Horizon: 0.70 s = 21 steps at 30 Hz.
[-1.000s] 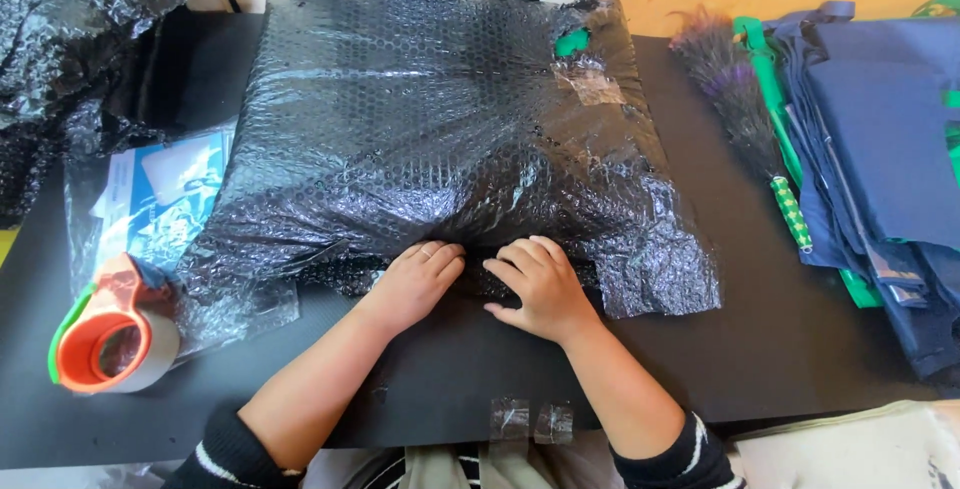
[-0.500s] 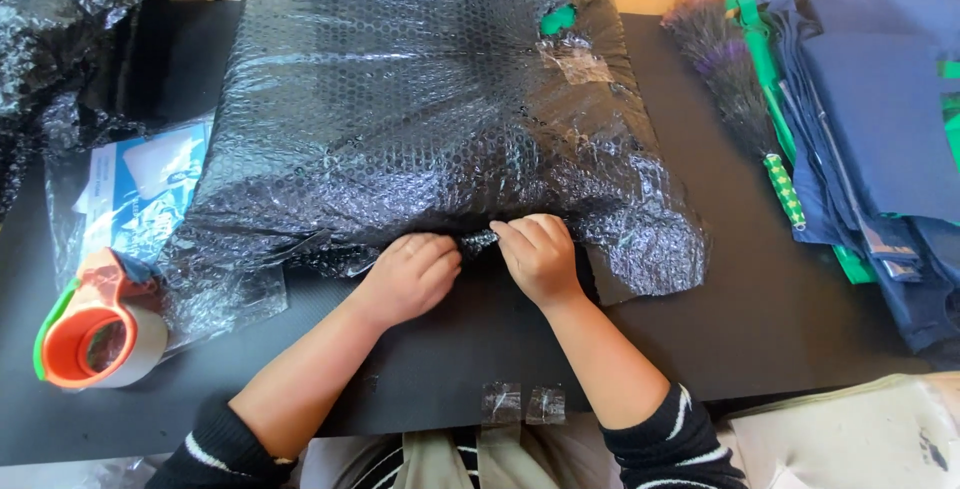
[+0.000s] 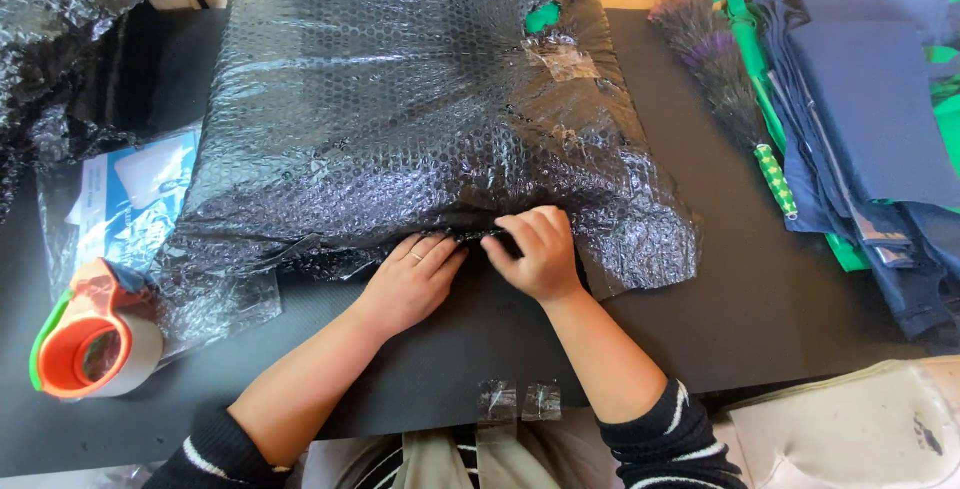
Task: Wrapping an item in black bubble wrap and securing it with adhesive tape using a dispenser
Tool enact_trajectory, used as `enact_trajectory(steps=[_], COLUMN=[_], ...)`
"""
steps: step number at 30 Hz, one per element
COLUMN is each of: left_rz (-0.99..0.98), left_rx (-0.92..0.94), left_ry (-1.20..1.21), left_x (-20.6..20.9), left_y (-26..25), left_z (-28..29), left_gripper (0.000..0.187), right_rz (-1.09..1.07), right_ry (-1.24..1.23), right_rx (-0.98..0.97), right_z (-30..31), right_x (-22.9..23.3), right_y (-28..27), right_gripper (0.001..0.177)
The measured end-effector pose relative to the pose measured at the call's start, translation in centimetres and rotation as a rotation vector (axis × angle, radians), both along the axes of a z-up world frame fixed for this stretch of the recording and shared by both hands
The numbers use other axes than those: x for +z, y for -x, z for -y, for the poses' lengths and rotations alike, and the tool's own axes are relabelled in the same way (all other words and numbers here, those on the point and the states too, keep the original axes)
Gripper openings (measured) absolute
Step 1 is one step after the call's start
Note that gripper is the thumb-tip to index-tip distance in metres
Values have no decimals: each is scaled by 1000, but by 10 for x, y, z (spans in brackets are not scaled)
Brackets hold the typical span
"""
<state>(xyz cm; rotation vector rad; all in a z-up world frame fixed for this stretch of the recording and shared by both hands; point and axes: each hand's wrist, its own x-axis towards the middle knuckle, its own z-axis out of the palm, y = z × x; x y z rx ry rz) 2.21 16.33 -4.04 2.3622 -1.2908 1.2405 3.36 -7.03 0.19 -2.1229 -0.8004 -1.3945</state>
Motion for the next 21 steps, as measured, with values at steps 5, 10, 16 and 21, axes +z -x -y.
enact_trajectory(steps=[5,10,16,21], left_rz=[53,176,58,-260], left_rx=[15,104,552,522], left_ry=[63,204,284,159], left_x=[4,42,70,58], left_y=[0,3,22,44], left_z=[-3,-30,-96,-108], left_gripper=[20,16,31,28], right_rz=[-48,-79,-28,-13], right_ry=[229,301,203,217], right_rx=[-78,-140,-128,-161], right_z=[-7,-2,0,2], right_x=[-1,-20,-34,-41], right_y=[9,1,-11,-15], right_gripper=[40,36,10,12])
